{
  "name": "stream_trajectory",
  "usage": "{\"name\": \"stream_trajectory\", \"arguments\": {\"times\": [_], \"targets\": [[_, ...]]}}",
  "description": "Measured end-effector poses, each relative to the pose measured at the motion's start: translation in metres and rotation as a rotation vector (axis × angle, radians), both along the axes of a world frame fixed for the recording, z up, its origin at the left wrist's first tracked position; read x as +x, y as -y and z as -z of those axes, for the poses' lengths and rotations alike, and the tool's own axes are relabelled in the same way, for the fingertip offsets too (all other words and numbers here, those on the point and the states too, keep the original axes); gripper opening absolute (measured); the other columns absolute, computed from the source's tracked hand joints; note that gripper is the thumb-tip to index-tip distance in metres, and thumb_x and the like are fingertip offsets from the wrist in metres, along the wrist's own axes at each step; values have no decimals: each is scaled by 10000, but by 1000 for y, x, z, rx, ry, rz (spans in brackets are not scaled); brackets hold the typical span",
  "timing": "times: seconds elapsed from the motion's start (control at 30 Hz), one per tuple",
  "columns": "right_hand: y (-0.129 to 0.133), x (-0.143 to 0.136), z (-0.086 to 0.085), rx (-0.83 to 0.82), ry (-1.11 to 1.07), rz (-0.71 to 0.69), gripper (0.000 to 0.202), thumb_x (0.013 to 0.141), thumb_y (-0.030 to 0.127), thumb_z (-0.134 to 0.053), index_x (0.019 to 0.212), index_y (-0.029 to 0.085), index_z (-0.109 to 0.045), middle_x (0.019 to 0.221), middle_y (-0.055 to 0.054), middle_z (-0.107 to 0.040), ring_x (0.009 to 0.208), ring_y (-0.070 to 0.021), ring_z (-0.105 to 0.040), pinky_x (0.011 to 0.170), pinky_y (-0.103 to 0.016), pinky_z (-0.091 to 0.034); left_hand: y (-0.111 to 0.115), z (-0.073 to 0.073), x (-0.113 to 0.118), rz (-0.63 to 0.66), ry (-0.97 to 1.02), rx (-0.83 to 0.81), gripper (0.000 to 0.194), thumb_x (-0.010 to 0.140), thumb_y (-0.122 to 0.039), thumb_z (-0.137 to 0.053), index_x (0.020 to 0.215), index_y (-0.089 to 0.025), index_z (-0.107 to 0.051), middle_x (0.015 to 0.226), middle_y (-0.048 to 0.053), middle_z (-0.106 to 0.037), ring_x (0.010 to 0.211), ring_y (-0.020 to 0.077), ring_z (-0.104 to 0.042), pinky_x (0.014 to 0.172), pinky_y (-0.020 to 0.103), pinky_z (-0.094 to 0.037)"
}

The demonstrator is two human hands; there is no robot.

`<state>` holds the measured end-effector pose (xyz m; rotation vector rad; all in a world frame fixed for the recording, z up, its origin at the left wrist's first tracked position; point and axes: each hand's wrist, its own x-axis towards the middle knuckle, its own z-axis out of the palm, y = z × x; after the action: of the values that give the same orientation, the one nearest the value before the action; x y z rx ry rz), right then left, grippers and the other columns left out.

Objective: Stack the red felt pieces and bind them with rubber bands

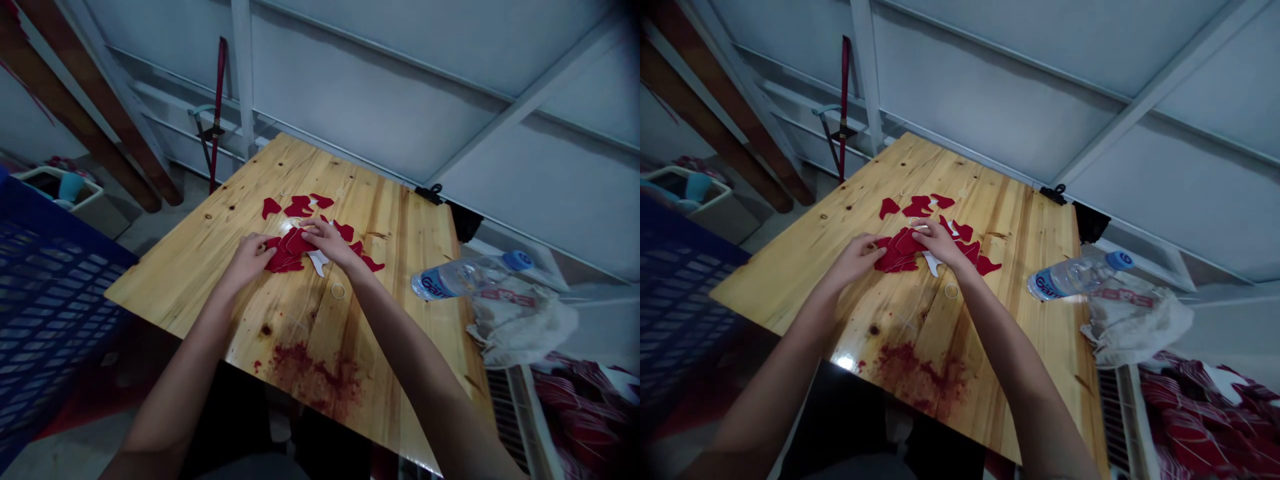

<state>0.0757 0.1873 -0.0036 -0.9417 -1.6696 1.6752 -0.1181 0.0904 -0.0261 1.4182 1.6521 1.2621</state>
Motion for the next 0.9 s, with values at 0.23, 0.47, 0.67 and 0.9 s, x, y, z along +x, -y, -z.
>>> {"name": "stream_trajectory", "arguments": {"times": [0.23,0.47,0.67,0.9], "targets": [[8,16,-10,120,110,25,245,777,392,-672,916,191,-691,889,-14,-693,821,-172,-628,793,-318,-493,0,-18,2,20,190,-45,235,653,-235,-720,861,-180,-625,709,2,-668,682,169,-630,634,282,-501],[27,6,-35,174,28,-221,220,807,379,-688,932,201,-657,968,-23,-666,895,-168,-618,844,-320,-492,5,-36,8,111,383,-66,245,616,-332,-766,715,-177,-604,640,-2,-658,599,138,-616,569,249,-477],[55,19,-39,203,-2,-197,232,859,411,-652,992,223,-622,982,-31,-632,942,-181,-607,859,-328,-492,46,-49,17,130,173,2,306,670,-367,-788,900,-190,-689,914,38,-724,737,153,-641,648,265,-505],[99,21,-19,166,12,-167,369,877,400,-625,1221,279,-564,1197,-50,-595,1113,-215,-561,980,-369,-456,80,-42,29,47,164,-8,260,725,-357,-752,926,-196,-714,819,20,-731,653,145,-637,581,246,-500]]}}
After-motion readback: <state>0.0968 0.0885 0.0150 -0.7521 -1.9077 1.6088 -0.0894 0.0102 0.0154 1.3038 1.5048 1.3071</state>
